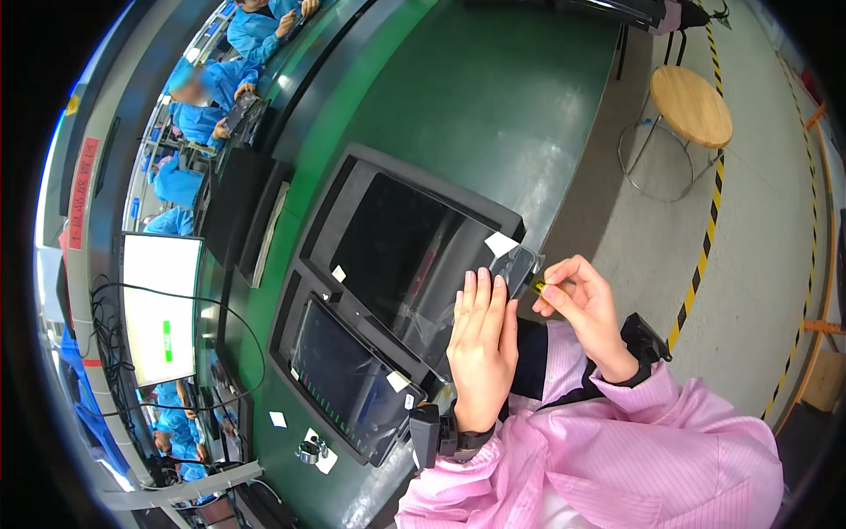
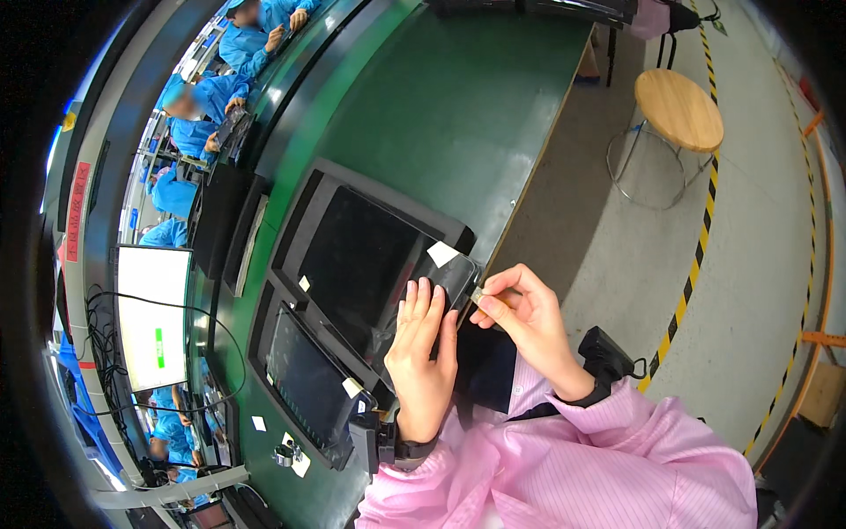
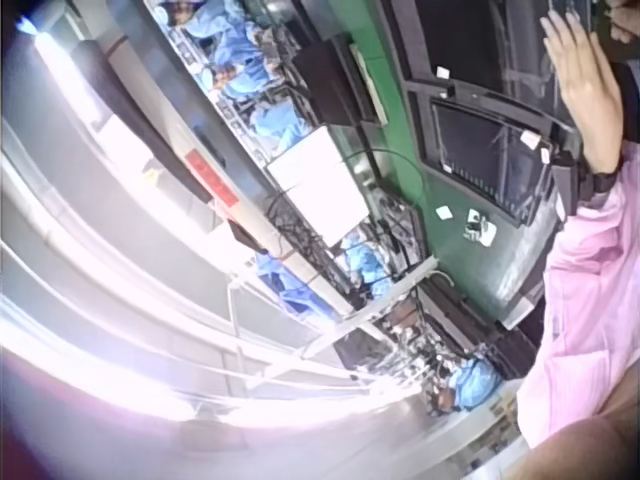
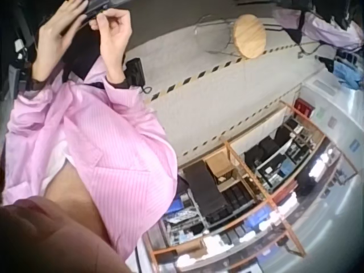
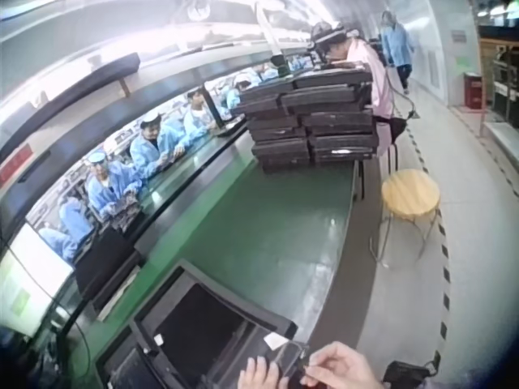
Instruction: The recorder is testing multiple electronic tablets on a factory assembly line, interacting with the screens and using a yellow tool to connect or adjust components.
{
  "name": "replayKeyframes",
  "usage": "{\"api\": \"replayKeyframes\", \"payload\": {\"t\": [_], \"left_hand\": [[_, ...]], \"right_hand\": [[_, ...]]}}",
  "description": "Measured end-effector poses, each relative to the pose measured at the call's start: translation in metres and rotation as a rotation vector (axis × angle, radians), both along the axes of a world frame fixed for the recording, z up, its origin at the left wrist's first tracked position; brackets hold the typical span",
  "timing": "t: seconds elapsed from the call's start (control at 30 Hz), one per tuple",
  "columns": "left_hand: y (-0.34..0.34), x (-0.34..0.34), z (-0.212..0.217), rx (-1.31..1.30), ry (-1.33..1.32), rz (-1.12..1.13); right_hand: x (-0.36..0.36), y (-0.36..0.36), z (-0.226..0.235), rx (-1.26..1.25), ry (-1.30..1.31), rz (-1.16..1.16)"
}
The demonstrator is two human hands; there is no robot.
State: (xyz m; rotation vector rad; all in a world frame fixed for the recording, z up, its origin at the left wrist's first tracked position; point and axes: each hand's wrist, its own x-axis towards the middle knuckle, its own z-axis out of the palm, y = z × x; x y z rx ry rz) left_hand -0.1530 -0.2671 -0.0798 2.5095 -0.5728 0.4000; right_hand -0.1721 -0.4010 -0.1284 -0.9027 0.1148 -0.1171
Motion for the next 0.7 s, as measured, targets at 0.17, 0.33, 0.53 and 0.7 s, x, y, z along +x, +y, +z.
{"api": "replayKeyframes", "payload": {"t": [0.17,0.33,0.53,0.7], "left_hand": [[0.001,0.001,-0.002,0.005,-0.012,-0.004],[0.0,-0.001,-0.002,-0.001,-0.022,0.001],[0.001,-0.002,-0.003,0.001,-0.02,-0.008],[0.001,-0.001,-0.007,0.006,-0.018,-0.009]], "right_hand": [[0.003,0.004,-0.01,-0.005,-0.066,-0.031],[-0.002,0.001,-0.009,-0.025,-0.093,-0.036],[0.002,0.001,-0.01,-0.027,-0.104,-0.016],[0.005,-0.004,-0.022,0.001,-0.139,0.027]]}}
